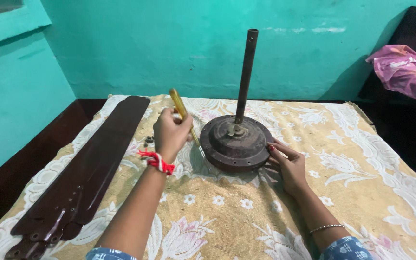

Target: The person uses a screwdriver to attach a fan blade to the fan motor housing. They align the blade, insert screws, and tighten them to secure the blade in place.

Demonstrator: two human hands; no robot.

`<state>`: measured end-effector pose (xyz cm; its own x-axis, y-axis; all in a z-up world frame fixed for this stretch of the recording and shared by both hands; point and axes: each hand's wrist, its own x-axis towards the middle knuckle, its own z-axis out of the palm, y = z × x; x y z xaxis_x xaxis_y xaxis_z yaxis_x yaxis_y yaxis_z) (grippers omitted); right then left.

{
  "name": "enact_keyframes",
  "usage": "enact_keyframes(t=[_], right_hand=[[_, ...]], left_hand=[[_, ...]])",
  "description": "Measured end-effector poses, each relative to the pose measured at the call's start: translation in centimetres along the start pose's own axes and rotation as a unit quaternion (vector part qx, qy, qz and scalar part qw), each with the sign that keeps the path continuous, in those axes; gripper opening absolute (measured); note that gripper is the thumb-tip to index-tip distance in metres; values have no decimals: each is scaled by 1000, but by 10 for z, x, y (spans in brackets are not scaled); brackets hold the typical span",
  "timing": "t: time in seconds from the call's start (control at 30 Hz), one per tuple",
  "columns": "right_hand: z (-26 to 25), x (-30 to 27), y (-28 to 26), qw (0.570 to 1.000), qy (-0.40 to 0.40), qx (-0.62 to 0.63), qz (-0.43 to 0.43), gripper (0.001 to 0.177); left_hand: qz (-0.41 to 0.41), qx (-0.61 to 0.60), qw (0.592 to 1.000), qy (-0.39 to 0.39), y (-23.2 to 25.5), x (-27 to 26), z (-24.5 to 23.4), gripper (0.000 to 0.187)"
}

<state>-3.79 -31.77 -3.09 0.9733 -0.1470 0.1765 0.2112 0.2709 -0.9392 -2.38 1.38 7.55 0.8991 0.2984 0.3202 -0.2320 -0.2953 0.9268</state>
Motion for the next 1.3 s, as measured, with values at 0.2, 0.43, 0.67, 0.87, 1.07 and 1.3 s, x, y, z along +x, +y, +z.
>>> enact_keyframes(t=[0.2,0.43,0.67,0.87,1.07,1.3], right_hand=[[-1,-1,-1,1000,-3,-9,-6,26],[-2,-3,1,1000,-5,22,-20,25],[3,-12,-9,999,0,38,13,27],[0,-9,-7,999,-21,47,-1,28],[-5,-6,-1,999,-19,39,-3,26],[-6,-6,1,998,-36,29,-37,28]], left_hand=[[190,-59,979,37,48,-19,41,41],[276,-59,958,-45,78,-54,87,49],[304,-71,947,-72,84,-61,125,59],[316,-38,943,-96,85,-58,135,72],[297,-4,945,-140,86,-52,140,78],[463,-14,886,-21,91,-51,135,64]])
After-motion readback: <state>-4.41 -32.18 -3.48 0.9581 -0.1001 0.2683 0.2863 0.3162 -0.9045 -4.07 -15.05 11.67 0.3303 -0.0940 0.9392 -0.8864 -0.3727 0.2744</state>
